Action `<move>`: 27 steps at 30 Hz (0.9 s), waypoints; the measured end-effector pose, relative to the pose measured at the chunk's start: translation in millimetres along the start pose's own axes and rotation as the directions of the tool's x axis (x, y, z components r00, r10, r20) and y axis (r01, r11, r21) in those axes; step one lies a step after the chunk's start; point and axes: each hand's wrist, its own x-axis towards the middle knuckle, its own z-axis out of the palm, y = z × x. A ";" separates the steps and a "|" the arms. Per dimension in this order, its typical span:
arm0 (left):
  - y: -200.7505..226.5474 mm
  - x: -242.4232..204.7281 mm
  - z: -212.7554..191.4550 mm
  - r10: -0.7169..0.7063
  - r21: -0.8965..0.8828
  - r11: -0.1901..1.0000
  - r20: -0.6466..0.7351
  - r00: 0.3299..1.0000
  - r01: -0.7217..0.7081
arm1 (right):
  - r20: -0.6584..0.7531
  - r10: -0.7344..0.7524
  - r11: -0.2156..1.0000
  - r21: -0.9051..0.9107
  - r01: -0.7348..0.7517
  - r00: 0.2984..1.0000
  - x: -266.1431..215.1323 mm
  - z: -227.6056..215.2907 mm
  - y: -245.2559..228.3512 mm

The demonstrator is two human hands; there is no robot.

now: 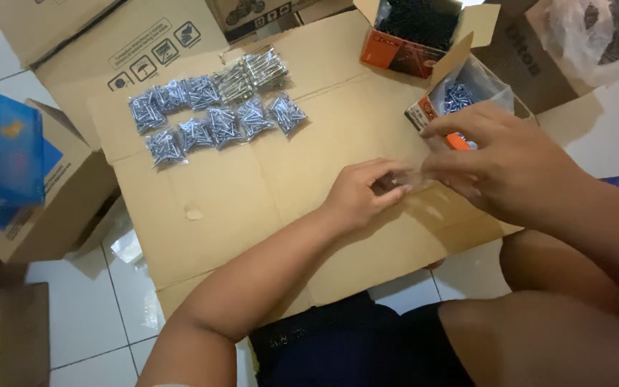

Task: Packaging metal screws into small plastic bags

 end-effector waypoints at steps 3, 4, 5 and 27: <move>-2.5 1.9 0.8 0.027 0.046 0.999 0.054 0.998 -0.029 | -0.036 -0.039 0.999 0.035 0.040 0.999 0.2 -3.1 -1.6; 1.7 1.3 -1.6 0.029 0.043 0.999 0.050 0.998 -0.031 | -0.029 -0.011 0.998 0.061 0.013 1.000 -1.2 -2.8 -2.2; 5.8 0.3 -4.0 0.031 0.041 0.999 0.046 0.998 -0.033 | -0.020 0.016 0.996 0.086 -0.014 1.000 -2.5 -2.4 -3.0; 3.4 4.7 -4.4 0.201 0.131 0.969 0.067 0.977 -0.208 | -0.113 0.626 0.595 -0.571 -0.566 0.772 -200.7 75.6 337.2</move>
